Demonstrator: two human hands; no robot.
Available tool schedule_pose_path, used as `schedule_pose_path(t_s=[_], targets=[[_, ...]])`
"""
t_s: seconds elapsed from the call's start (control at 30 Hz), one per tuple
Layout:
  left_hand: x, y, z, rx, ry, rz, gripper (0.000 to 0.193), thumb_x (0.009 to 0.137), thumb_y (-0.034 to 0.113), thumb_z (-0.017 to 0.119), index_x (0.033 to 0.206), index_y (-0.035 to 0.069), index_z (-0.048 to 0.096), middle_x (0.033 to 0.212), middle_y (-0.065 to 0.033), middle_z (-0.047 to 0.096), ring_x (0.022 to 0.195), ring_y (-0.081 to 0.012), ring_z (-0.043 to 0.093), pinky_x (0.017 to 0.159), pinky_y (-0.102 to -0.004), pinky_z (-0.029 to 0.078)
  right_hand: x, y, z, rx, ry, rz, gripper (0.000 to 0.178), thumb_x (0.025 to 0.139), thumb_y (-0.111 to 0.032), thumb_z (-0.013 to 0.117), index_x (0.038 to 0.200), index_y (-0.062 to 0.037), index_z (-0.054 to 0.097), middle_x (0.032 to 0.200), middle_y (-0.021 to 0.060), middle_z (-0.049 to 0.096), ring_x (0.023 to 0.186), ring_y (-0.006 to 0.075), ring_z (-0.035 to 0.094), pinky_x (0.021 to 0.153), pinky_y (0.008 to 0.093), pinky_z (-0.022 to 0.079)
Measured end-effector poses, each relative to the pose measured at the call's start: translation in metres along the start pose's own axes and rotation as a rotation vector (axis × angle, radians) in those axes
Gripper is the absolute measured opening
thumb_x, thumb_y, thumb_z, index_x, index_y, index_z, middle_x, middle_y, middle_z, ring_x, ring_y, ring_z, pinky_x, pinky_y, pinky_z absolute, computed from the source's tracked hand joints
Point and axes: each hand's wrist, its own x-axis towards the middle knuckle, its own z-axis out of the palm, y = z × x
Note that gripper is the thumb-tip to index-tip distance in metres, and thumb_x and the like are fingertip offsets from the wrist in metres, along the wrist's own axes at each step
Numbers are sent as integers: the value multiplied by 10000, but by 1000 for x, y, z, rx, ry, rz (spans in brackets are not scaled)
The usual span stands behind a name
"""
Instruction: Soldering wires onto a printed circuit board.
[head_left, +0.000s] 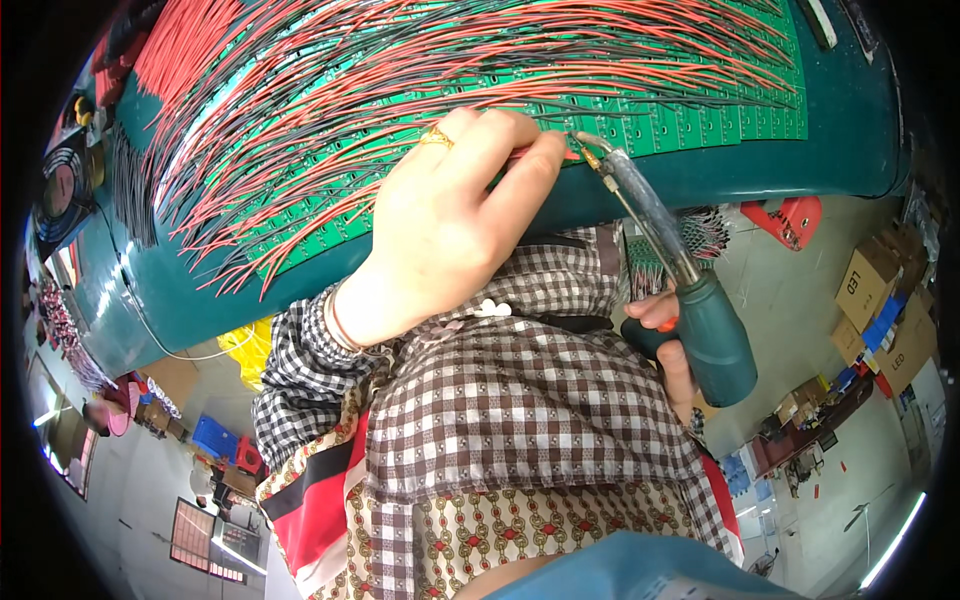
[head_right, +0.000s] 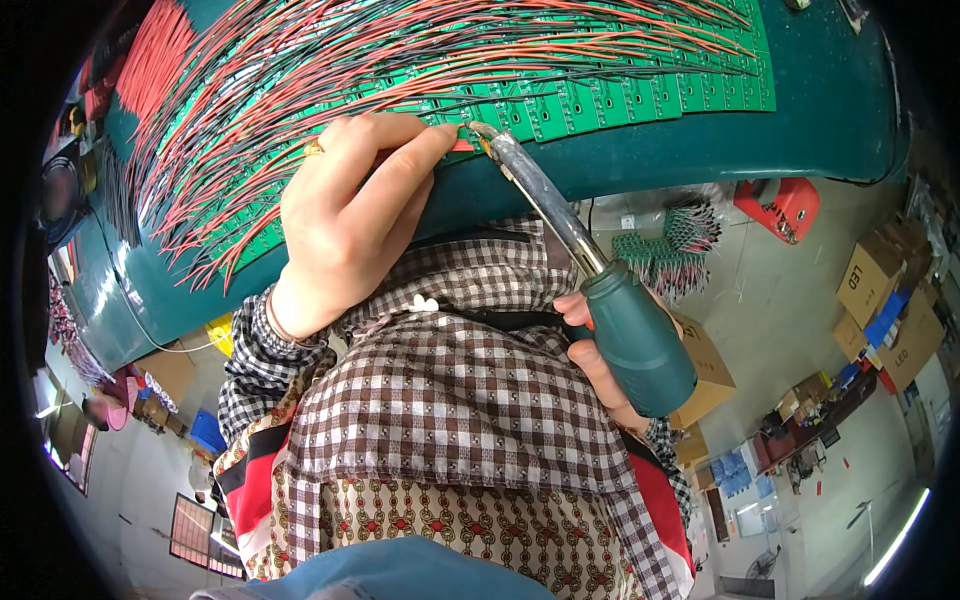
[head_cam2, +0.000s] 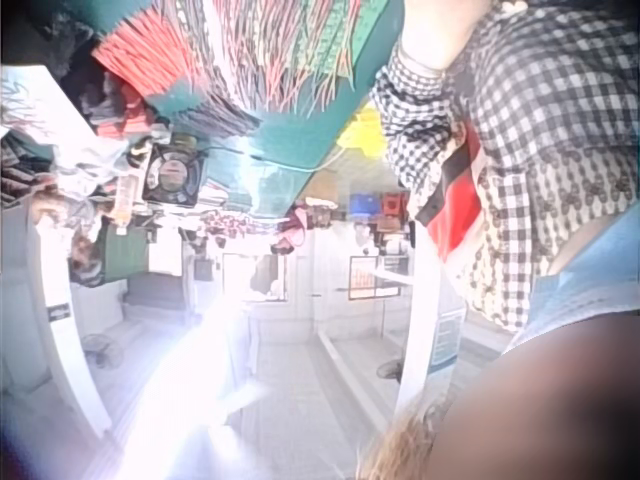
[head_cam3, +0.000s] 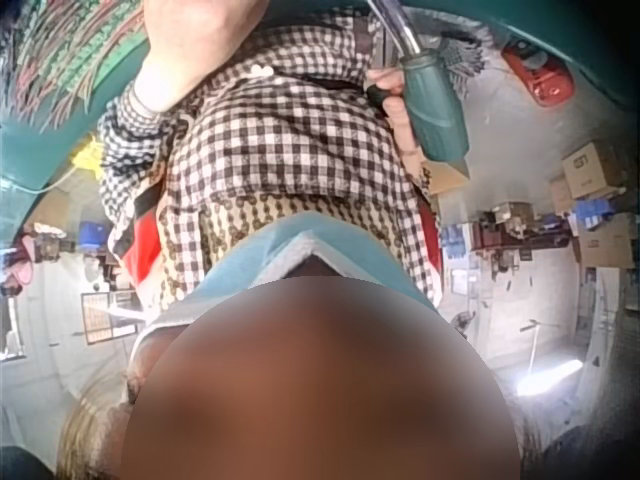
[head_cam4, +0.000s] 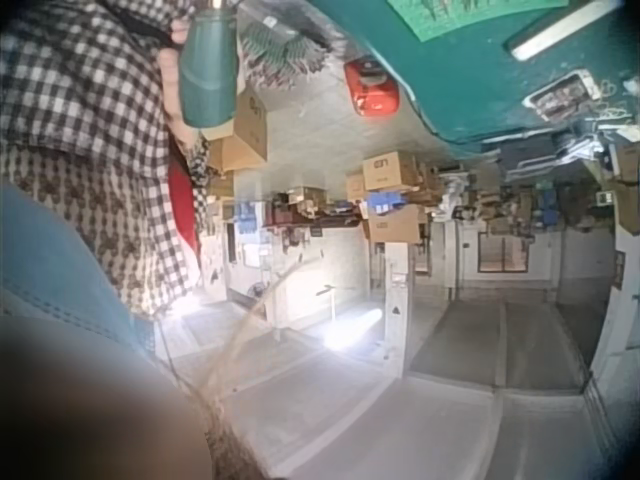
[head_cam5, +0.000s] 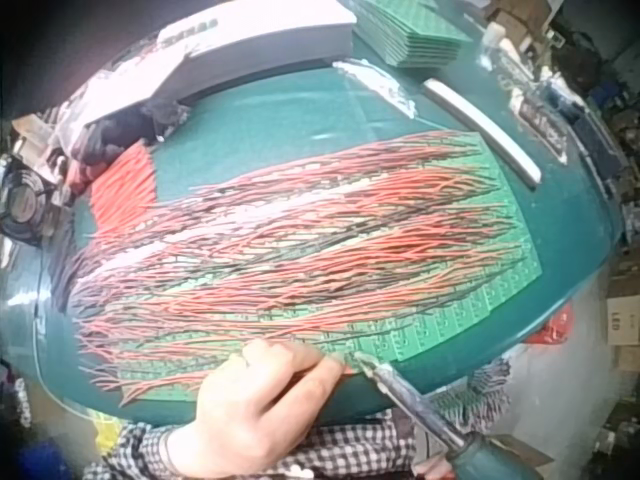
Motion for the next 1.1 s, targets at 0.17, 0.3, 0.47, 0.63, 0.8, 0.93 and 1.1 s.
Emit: schedule_pose_path(t_s=[0.17,0.3,0.47,0.63,0.8,0.93,1.1], targets=[[0,1,0,-28,6,-43,357,621,-62,714,964,33,686,880,-58,629,723,-211,596,585,-299,491,-3,0,3,-20,29,60,332,869,-226,684,1043,32,570,994,140,619,956,247,622,897,397,507],[0,-1,0,8,-4,-2,296,697,75,667,989,27,669,892,-56,568,742,-202,574,613,-286,495,-2,8,-16,-89,-174,51,528,896,-392,640,1132,64,517,1045,172,602,971,249,605,922,421,502],[1,0,0,8,-7,-2,299,693,75,667,989,29,670,894,-57,568,742,-200,575,616,-287,495,-1,-1,2,89,-9,-6,335,898,-166,670,1136,45,562,1096,170,618,1058,263,611,927,396,511],[1,1,-1,-21,0,-43,356,626,-61,714,968,35,686,880,-56,629,729,-209,592,589,-298,487,-5,-4,10,-61,92,112,773,886,-469,632,1325,116,383,1067,174,588,1024,275,595,908,409,526],[3,5,-3,-32,-11,-61,336,643,-66,707,963,33,690,878,-57,628,727,-209,591,596,-292,483,-4,-4,7,4,103,63,777,887,-445,642,1339,121,359,1047,154,589,1042,269,592,880,407,550],[4,6,-1,-26,59,-19,302,691,66,662,989,19,665,900,-60,570,755,-212,568,629,-300,483,-4,-8,-1,-9,90,93,780,888,-438,645,1347,119,349,1076,165,594,1049,274,604,873,402,552],[13,21,4,-42,53,-107,363,658,-57,710,1006,43,702,871,-67,617,739,-207,594,630,-305,482,-1,-7,-12,67,-65,31,475,948,-304,601,1269,24,480,1257,186,547,1144,260,568,982,396,473]])
